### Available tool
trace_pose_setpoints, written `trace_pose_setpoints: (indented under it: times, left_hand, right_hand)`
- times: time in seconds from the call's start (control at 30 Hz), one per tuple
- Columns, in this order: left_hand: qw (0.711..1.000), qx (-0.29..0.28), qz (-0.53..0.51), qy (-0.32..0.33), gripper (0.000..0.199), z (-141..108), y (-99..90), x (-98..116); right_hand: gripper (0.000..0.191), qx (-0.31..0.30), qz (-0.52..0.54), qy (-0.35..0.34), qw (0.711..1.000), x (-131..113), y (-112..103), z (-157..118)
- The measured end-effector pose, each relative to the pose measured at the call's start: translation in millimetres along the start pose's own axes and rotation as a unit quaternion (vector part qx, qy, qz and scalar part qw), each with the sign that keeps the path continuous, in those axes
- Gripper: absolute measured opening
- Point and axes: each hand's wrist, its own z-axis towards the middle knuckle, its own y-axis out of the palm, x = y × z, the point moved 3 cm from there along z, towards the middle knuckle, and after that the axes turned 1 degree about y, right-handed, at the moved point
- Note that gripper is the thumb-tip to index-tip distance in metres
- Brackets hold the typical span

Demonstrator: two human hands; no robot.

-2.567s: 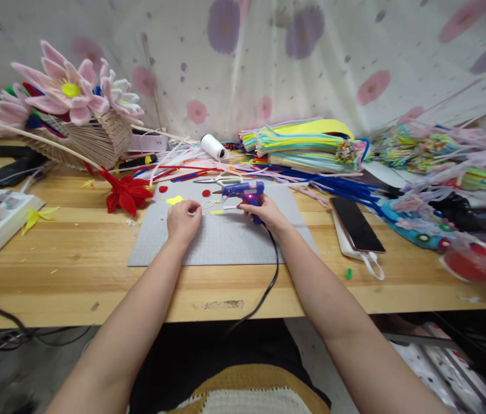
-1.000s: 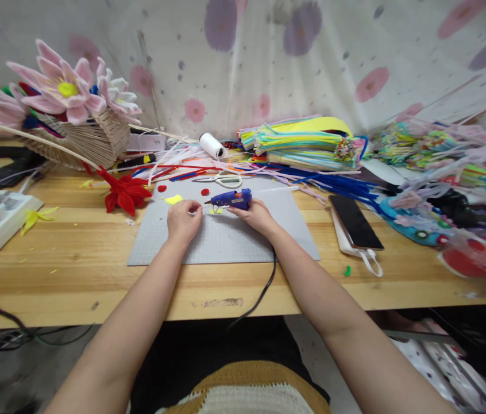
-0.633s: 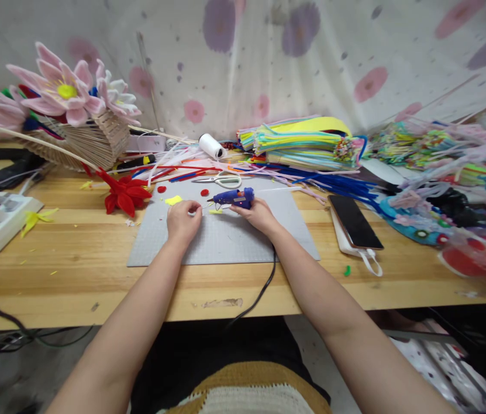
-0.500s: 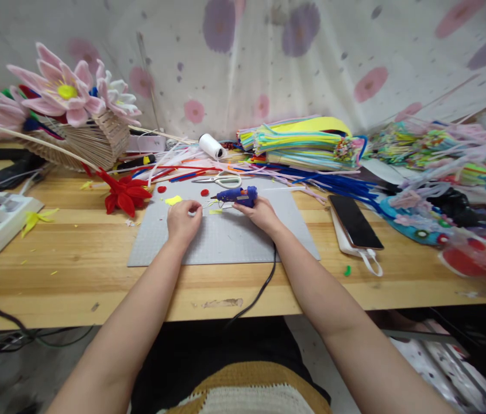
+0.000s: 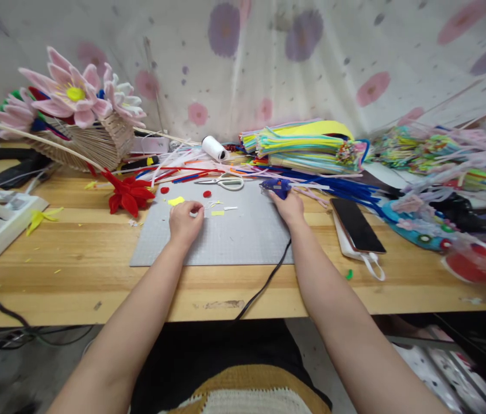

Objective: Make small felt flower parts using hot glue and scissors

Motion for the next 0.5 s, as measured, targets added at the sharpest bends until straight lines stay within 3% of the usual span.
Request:
trace_pose_setpoints:
  times: [0.13,0.27,0.4,0.5]
  left_hand:
    - [1.000,0.003,0.001,0.000,0.009,0.1,0.0,-0.9]
    - [1.000,0.005,-0.002,-0.003,0.009,-0.2,-0.3,-1.6]
    - [1.000,0.011,-0.005,-0.005,0.009,-0.5,-0.5,-1.5]
    - [1.000,0.013,-0.008,-0.003,0.010,-0.4,-0.1,-1.5]
  right_hand:
    - [0.051,-0.013,-0.047,-0.028,0.998,-4.1,-5.5,-4.5]
    - [0.057,0.005,-0.145,-0.034,0.989,-8.6,-32.7,-12.0]
    - [0.028,-0.101,-0.176,-0.051,0.978,-24.4,-43.6,-23.1]
    - [0.018,-0.178,-0.116,-0.151,0.965,-52.2,-24.4,-38.6]
